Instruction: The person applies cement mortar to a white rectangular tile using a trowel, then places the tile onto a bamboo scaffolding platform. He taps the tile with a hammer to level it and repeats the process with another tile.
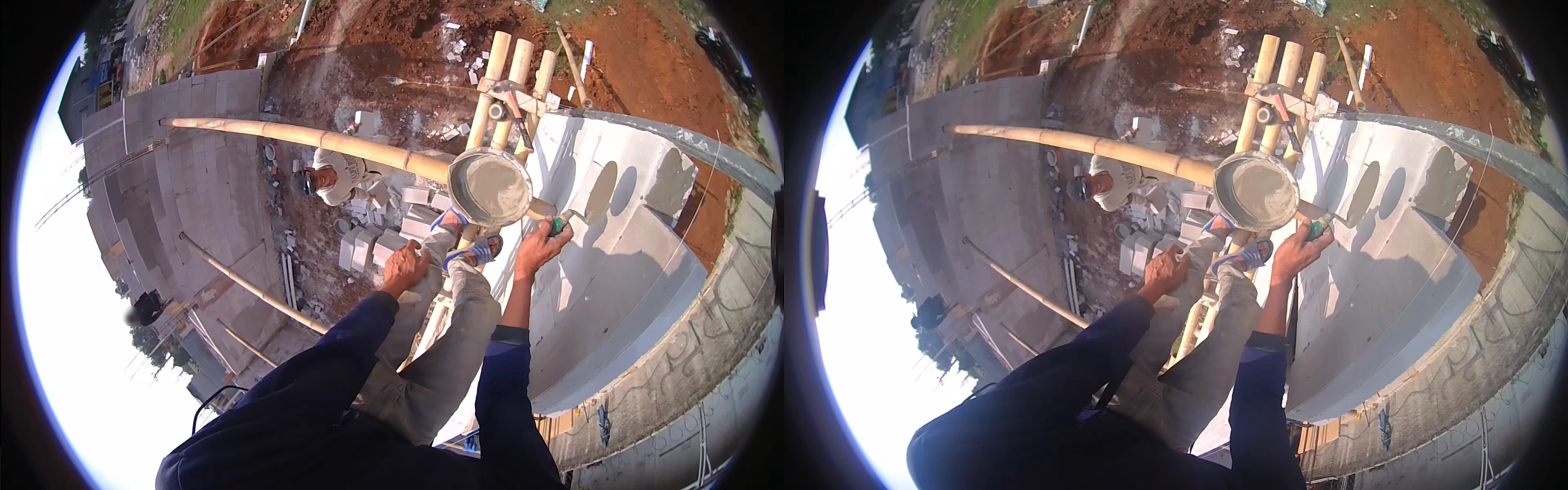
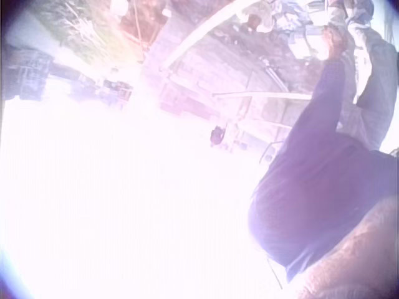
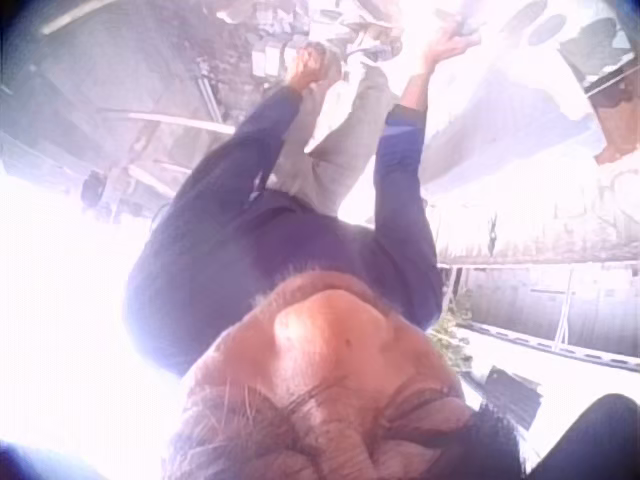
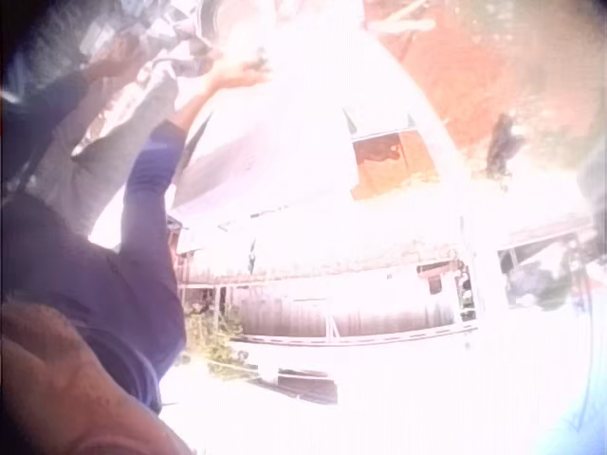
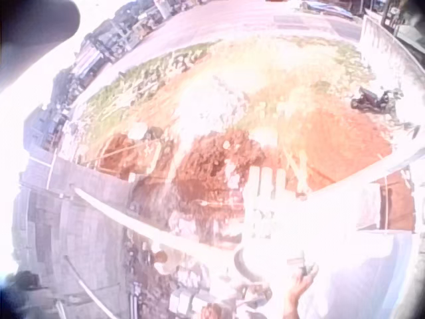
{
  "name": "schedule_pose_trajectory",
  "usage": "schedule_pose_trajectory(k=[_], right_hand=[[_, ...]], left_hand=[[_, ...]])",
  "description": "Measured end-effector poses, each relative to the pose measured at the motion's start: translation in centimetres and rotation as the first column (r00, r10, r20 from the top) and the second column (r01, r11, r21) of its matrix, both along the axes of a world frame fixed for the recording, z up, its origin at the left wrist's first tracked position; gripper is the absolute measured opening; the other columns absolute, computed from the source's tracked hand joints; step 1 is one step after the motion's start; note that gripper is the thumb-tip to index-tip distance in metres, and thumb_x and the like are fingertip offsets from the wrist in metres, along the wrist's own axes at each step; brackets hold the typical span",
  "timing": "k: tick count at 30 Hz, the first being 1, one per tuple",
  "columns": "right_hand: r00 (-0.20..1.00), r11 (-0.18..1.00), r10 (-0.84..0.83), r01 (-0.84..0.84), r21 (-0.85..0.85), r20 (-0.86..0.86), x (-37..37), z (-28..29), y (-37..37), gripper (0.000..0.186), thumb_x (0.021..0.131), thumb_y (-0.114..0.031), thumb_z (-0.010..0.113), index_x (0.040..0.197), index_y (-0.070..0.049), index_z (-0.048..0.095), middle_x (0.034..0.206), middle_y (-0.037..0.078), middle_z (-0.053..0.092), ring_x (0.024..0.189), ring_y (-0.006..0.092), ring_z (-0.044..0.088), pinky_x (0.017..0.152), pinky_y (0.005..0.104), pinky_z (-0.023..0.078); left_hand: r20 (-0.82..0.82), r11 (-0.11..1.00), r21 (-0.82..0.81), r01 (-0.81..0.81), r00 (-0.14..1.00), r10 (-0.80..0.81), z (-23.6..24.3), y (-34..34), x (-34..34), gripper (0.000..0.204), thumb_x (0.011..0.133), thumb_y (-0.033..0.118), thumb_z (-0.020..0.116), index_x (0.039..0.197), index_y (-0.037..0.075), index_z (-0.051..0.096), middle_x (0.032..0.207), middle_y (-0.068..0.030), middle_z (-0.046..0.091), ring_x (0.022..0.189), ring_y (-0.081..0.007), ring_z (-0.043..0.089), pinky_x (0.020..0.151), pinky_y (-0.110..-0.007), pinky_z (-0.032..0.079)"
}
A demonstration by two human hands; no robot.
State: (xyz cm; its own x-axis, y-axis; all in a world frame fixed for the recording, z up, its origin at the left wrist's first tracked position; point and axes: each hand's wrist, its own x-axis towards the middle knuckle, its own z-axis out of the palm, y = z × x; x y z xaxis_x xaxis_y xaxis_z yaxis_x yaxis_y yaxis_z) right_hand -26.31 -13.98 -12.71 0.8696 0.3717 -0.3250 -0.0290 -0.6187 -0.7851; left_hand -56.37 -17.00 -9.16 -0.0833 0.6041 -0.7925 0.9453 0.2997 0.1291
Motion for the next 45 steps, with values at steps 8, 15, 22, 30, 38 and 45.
schedule_pose_trajectory(k=[8, 15, 22, 30, 38, 45], right_hand=[[0.931, 0.951, 0.158, -0.233, -0.202, -0.330, -8.0, -5.4, -10.1, 0.043, 0.104, -0.028, 0.064, 0.126, 0.007, 0.056, 0.110, 0.028, 0.065, 0.097, 0.0436, 0.065, 0.089, 0.0518, 0.050], [0.846, 0.950, 0.125, -0.253, -0.184, -0.519, -8.9, -9.9, -12.8, 0.041, 0.102, -0.027, 0.066, 0.120, 0.010, 0.059, 0.110, 0.026, 0.063, 0.090, 0.0369, 0.065, 0.082, 0.0480, 0.052], [0.780, 0.934, 0.294, -0.357, -0.007, -0.552, -10.7, -12.9, -13.5, 0.032, 0.100, -0.025, 0.068, 0.113, 0.003, 0.059, 0.088, 0.011, 0.061, 0.073, 0.0200, 0.062, 0.065, 0.0359, 0.052], [0.685, 0.969, 0.091, -0.229, -0.095, -0.723, -12.2, -10.1, -9.1, 0.028, 0.099, -0.025, 0.071, 0.111, -0.004, 0.058, 0.082, 0.004, 0.061, 0.067, 0.0129, 0.062, 0.049, 0.0312, 0.045], [0.765, 0.932, 0.263, -0.360, -0.052, -0.587, -10.7, -12.5, -9.1, 0.033, 0.103, -0.027, 0.070, 0.115, 0.001, 0.057, 0.088, 0.008, 0.059, 0.068, 0.0179, 0.062, 0.054, 0.0339, 0.049], [0.793, 0.905, 0.222, -0.384, -0.182, -0.568, -9.4, -11.5, -8.5, 0.041, 0.104, -0.034, 0.070, 0.117, 0.002, 0.056, 0.084, 0.011, 0.061, 0.071, 0.0232, 0.064, 0.063, 0.0372, 0.053]], left_hand=[[-0.058, 0.862, -0.043, -0.506, 0.862, 0.503, -13.8, -2.8, -14.4, 0.081, 0.093, 0.038, 0.071, 0.158, 0.001, 0.040, 0.139, -0.0348, 0.065, 0.134, -0.0506, 0.060, 0.113, -0.051, 0.048], [-0.095, 0.893, 0.096, -0.439, 0.889, 0.448, -19.9, -7.4, -20.1, 0.076, 0.093, 0.031, 0.074, 0.156, 0.002, 0.042, 0.084, -0.0140, 0.074, 0.070, -0.0235, 0.073, 0.062, -0.040, 0.057], [-0.070, 0.793, -0.004, -0.609, 0.792, 0.607, -21.3, -9.6, -22.7, 0.084, 0.092, 0.039, 0.072, 0.159, -0.001, 0.040, 0.135, -0.0350, 0.067, 0.132, -0.0475, 0.063, 0.111, -0.049, 0.049], [-0.192, 0.944, 0.025, -0.329, 0.925, 0.327, -21.4, -9.0, -20.8, 0.100, 0.088, 0.044, 0.081, 0.164, 0.000, 0.032, 0.159, -0.0304, 0.048, 0.143, -0.0451, 0.053, 0.114, -0.051, 0.049], [-0.442, 0.950, 0.231, -0.209, 0.847, 0.294, -22.3, -9.3, -17.5, 0.134, 0.075, 0.046, 0.094, 0.170, 0.001, 0.011, 0.176, -0.0236, 0.020, 0.162, -0.0439, 0.023, 0.127, -0.063, 0.026], [-0.358, 0.795, 0.576, -0.188, 0.817, 0.453, -24.6, -14.2, -17.2, 0.093, 0.081, 0.026, 0.087, 0.155, -0.001, 0.037, 0.150, -0.0259, 0.050, 0.142, -0.0460, 0.046, 0.118, -0.058, 0.036]])
